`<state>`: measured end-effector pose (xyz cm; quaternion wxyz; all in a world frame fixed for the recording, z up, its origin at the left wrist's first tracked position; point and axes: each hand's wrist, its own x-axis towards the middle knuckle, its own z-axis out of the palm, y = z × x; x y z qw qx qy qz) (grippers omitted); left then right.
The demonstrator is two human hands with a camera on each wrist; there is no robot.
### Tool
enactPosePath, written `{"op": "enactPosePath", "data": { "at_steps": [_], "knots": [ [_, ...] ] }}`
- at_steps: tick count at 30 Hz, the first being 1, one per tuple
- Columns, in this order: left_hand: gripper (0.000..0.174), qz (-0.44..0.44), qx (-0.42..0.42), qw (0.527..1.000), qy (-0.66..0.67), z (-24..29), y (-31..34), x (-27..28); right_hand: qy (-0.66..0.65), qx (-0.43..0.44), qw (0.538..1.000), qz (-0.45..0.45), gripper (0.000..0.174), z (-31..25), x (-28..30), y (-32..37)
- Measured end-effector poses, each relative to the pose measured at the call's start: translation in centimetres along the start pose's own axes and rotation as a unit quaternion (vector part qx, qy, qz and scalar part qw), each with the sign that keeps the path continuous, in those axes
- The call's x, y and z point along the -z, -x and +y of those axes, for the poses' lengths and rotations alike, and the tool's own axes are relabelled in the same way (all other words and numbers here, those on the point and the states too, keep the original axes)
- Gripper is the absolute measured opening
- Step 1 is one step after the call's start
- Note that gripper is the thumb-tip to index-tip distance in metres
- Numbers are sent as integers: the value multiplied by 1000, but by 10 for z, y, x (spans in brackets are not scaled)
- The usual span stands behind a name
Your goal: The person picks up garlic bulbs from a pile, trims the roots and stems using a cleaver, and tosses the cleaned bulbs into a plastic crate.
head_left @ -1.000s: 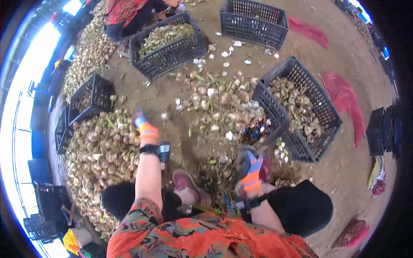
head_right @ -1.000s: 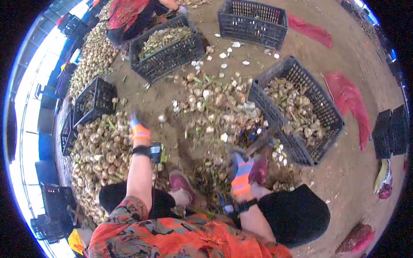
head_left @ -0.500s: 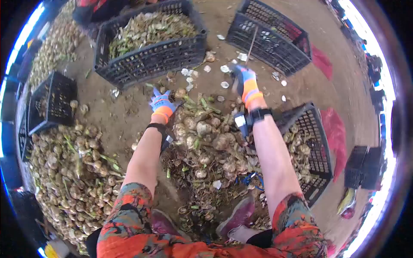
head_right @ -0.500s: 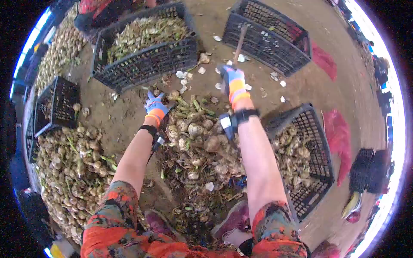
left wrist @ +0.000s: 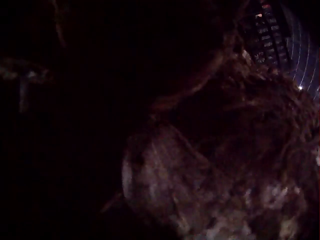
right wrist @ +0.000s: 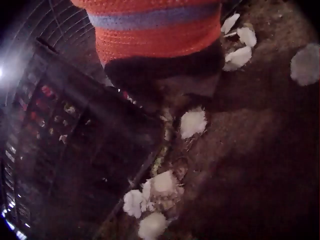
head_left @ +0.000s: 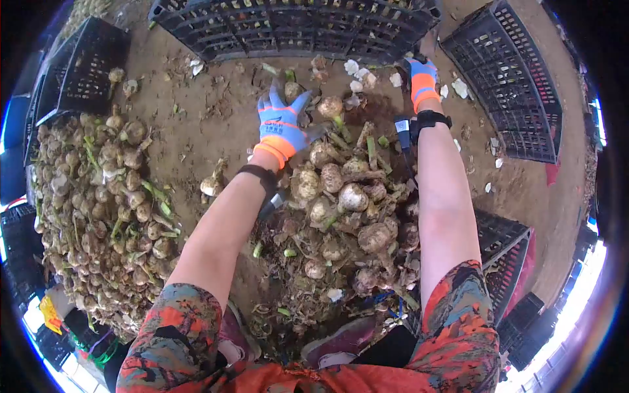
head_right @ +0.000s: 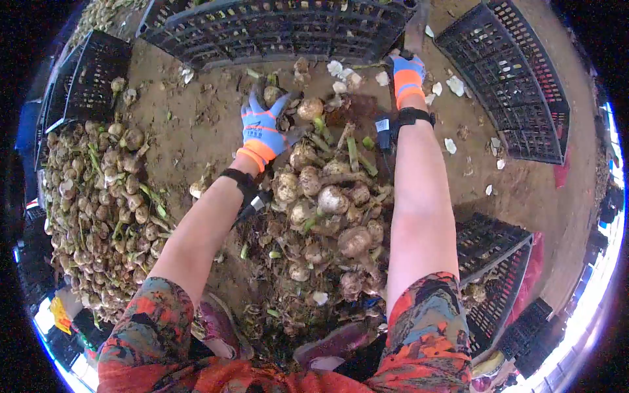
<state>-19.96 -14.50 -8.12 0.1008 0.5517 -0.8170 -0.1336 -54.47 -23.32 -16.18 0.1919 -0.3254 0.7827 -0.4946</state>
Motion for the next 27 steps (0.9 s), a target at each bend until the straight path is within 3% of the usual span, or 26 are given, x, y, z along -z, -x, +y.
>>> {"op": "enactPosePath", "data": {
  "at_steps": [4,6,8,9,13,15,18,20,21,22,24,25,27],
  "knots": [
    [76,0,3,1000,-19,0,-2,-1,-79,-104,991,-14,17,4,29,52],
    [71,12,-4,1000,-20,9,-7,8,-145,-130,981,15,8,-21,47,103],
    [66,-67,4,996,-62,18,-22,5,-206,-262,928,-165,6,21,63,96],
    [65,-87,-3,996,-32,28,-30,13,-82,-163,982,-40,6,-7,60,124],
    [62,-143,-46,986,-79,47,-36,23,-77,-106,991,1,10,-56,60,118],
    [61,-163,-92,978,-88,48,-23,20,-73,-59,996,-11,17,-72,51,115],
    [61,-165,-84,981,-59,47,-16,18,-64,-24,996,-50,23,-60,29,77],
    [61,-154,-92,982,-65,42,-20,12,-63,-115,980,-150,40,-62,25,76],
    [61,-156,-95,980,-83,43,-20,14,-63,-114,980,-153,40,-66,26,77],
    [62,-158,-99,977,-100,45,-21,17,64,-71,987,-132,41,-69,27,79],
    [66,-178,-102,974,-99,43,-28,19,314,17,946,-84,44,-77,35,91],
    [67,-175,-104,973,-108,40,-31,16,308,-65,943,-106,38,-82,47,103],
    [71,-162,-114,973,-120,38,-35,16,352,-57,928,-110,37,-57,68,112]
  ]
}}
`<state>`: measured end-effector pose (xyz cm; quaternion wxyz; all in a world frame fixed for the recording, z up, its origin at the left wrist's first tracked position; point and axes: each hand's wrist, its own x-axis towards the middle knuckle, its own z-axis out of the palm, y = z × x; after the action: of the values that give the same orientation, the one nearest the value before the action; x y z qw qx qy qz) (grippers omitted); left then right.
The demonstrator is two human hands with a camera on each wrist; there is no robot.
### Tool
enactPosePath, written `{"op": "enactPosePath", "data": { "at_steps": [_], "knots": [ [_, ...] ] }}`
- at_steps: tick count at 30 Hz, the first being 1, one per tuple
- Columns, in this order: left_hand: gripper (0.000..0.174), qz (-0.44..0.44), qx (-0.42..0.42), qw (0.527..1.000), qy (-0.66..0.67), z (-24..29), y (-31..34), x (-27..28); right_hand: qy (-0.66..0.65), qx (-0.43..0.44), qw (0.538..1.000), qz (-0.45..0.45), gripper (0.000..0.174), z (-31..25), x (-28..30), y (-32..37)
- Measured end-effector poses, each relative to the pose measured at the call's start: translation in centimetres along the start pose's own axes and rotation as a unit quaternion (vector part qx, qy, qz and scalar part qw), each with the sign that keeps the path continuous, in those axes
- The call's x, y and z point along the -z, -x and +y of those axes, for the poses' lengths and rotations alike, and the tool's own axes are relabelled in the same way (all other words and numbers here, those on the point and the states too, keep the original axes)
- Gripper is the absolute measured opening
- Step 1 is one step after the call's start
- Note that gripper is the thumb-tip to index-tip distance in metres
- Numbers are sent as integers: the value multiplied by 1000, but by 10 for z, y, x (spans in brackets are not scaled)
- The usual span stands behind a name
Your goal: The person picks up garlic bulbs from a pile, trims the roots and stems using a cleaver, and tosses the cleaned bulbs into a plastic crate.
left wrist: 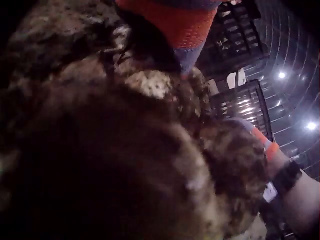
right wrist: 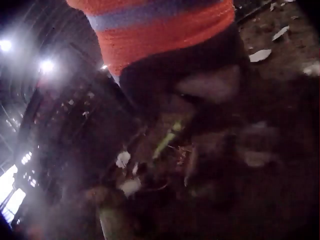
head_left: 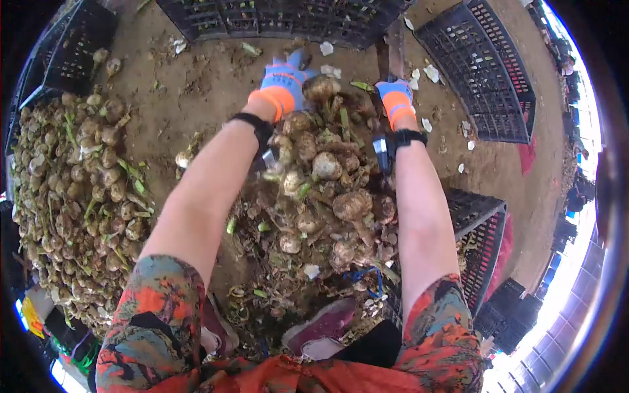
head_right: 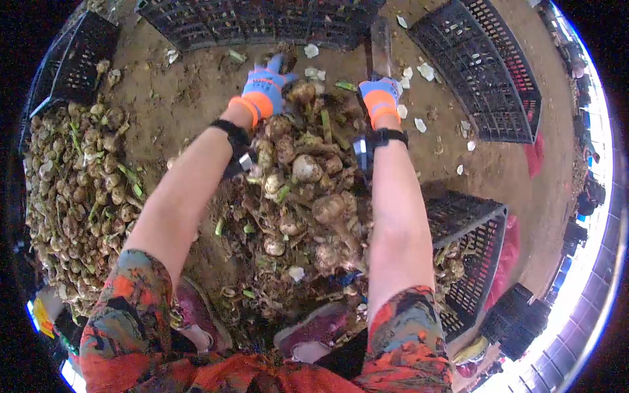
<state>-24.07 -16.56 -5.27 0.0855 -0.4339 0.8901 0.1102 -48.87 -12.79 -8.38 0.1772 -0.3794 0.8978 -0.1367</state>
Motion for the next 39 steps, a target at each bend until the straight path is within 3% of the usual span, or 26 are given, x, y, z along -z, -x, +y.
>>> {"op": "enactPosePath", "data": {
  "at_steps": [1,2,3,4,6,7,11,12,15,19,20,21,23,24,25,26,27,28,29,30,31,33,35,36,37,39],
  "knots": [
    [71,-10,-1,1000,7,0,-6,-1,12,3,1000,14,37,12,-4,10],
    [71,-8,-8,1000,12,3,-13,-2,-133,-4,989,-58,40,31,0,25],
    [71,-6,-18,1000,16,10,-13,-3,-127,-14,990,-65,40,44,-4,39],
    [70,-19,-65,996,59,18,-8,2,-152,-30,981,-118,41,57,-11,50],
    [67,-37,-81,995,51,38,9,5,-195,-37,959,-203,46,75,-27,78],
    [64,-49,-91,994,45,46,18,3,25,28,993,-110,55,71,-29,103],
    [56,-58,-99,990,85,51,66,-8,-24,9,976,-215,66,57,-29,160],
    [55,-55,-103,990,81,50,84,-8,37,37,979,-196,61,59,-40,171],
    [53,-34,-94,994,54,42,131,-34,84,6,980,-181,58,26,-16,240],
    [65,-74,-57,985,148,44,205,-19,48,-18,977,-205,58,30,-13,302],
    [73,-45,-26,990,132,41,216,-34,30,14,974,-224,56,32,-7,313],
    [77,-75,1,971,229,37,232,-13,11,43,969,-242,54,40,-4,317],
    [79,2,90,955,282,28,252,-18,8,20,993,-120,48,40,8,335],
    [79,76,67,925,367,9,243,-59,-114,7,988,-100,47,34,31,350],
    [78,150,41,881,447,3,254,-35,-201,21,977,-63,42,37,33,353],
    [69,187,74,838,507,0,278,-17,-286,25,955,-72,38,40,35,358],
    [51,180,-30,695,696,-17,261,-52,-369,32,925,-82,33,36,41,365],
    [45,136,-4,549,825,-11,283,-22,-372,43,924,-78,33,16,62,386],
    [39,82,18,382,920,1,306,8,-483,53,866,-120,30,-1,83,411],
    [36,78,133,258,954,23,345,80,-585,62,793,-161,28,-23,107,441],
    [38,106,35,293,950,20,341,59,-587,72,791,-157,28,-41,126,467],
    [41,196,-41,640,742,40,381,82,-611,127,765,-158,32,-66,151,512],
    [41,219,-108,665,706,52,407,80,-637,165,735,-160,29,-69,146,537],
    [38,132,-144,600,776,60,428,88,-628,146,743,-180,29,-64,150,550],
    [38,131,-145,599,777,60,451,95,-617,124,750,-202,30,-58,153,562],
    [32,0,-184,680,710,55,503,108,-629,96,738,-223,28,-54,165,593]
  ]
}}
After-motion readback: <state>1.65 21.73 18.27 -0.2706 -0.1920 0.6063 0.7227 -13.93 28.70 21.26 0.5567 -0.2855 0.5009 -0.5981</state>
